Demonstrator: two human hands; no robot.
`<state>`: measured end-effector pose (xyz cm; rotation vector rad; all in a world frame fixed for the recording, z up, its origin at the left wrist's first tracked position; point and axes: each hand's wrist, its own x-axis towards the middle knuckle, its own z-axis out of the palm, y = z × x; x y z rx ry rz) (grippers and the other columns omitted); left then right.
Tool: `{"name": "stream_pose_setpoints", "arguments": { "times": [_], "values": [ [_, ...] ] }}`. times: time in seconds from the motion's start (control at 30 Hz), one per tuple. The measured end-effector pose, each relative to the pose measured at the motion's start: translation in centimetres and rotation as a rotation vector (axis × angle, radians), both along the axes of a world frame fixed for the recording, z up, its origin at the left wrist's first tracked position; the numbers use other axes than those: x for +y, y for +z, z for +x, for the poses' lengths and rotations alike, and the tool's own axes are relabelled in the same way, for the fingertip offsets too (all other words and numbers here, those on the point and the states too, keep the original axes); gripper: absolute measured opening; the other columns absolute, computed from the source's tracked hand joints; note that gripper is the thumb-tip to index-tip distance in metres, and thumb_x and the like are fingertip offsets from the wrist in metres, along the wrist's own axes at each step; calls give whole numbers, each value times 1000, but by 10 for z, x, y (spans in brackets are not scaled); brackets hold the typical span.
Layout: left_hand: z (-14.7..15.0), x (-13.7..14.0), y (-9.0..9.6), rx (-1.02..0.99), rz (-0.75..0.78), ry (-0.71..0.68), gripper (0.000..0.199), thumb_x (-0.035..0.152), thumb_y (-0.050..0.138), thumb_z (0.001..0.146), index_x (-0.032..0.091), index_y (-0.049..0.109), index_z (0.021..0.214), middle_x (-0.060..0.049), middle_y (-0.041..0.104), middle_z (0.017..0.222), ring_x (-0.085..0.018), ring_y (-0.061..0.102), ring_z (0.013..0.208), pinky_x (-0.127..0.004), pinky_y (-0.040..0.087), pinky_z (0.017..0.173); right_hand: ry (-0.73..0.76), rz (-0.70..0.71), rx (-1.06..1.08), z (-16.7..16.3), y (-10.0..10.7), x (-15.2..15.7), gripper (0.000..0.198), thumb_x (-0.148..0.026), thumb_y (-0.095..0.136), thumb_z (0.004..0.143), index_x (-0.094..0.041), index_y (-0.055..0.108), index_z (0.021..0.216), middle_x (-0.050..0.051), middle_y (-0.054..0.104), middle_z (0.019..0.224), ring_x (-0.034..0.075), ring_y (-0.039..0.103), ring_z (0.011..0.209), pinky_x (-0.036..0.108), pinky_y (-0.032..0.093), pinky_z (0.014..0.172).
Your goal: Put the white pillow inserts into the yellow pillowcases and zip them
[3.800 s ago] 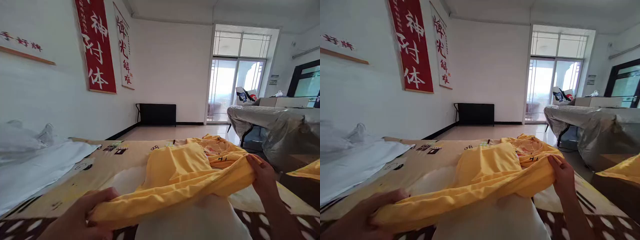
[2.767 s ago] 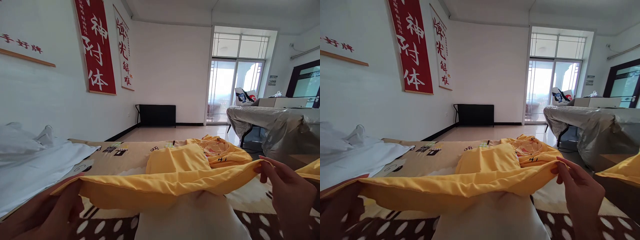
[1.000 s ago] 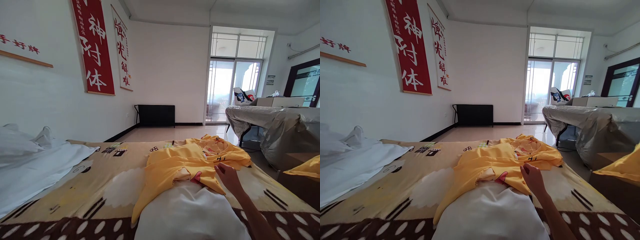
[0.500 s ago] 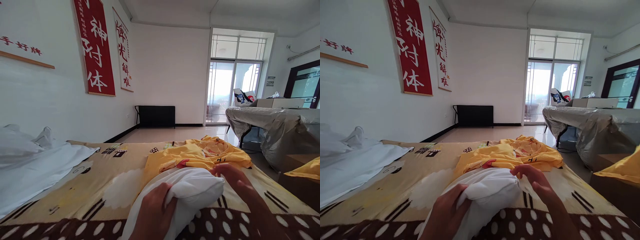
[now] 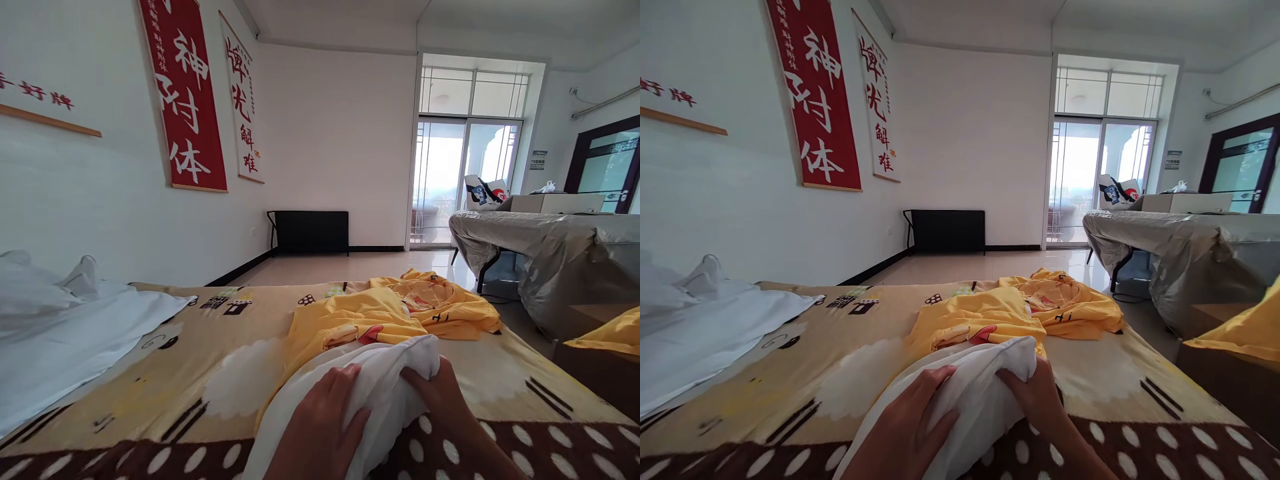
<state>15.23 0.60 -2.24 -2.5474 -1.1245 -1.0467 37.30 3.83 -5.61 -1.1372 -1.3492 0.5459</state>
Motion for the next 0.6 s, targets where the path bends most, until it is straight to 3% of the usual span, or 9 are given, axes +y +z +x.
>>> {"name": "stream_pose_setpoints", "arguments": {
  "times": [0.1, 0.23, 0.37, 0.47, 0.6],
  "values": [
    [-2, -6, -5, 197, 171, -41, 68, 28, 59, 77, 18, 33, 140, -12, 56, 132, -25, 56, 116, -34, 52, 91, -12, -90, 325, 13, -3, 17, 41, -47, 75, 59, -12, 71, 78, 11, 73, 77, 28, 67, 69, 36, 55, 61],
    [-5, -16, -10, 417, 376, 58, 69, 11, 48, 79, 29, 31, 144, -5, 45, 144, -26, 43, 130, -39, 41, 101, -56, -200, 678, 25, -8, 34, 54, -48, 80, 52, -11, 68, 89, 11, 73, 74, 28, 68, 66, 36, 55, 59],
    [-19, -15, -3, 363, 358, 208, 74, -4, 33, 77, 32, 37, 141, -3, 42, 146, -23, 38, 134, -40, 34, 102, -101, -253, 805, 32, -10, 42, 59, -44, 82, 48, -12, 67, 96, 8, 72, 72, 27, 68, 68, 36, 55, 60],
    [-42, -2, 7, 266, 334, 225, 65, -2, 31, 78, 25, 47, 134, -5, 50, 140, -21, 48, 125, -35, 40, 95, -124, -240, 814, 37, -12, 45, 62, -44, 81, 49, -13, 66, 100, 8, 73, 75, 28, 68, 73, 37, 55, 62],
    [-67, 19, 18, 91, 271, 181, 32, 18, 41, 87, 23, 64, 110, -4, 70, 108, -20, 64, 94, -30, 48, 80, -147, -202, 807, 43, -11, 47, 62, -46, 81, 50, -14, 65, 101, 7, 73, 78, 27, 68, 75, 37, 55, 64]
  ]
}}
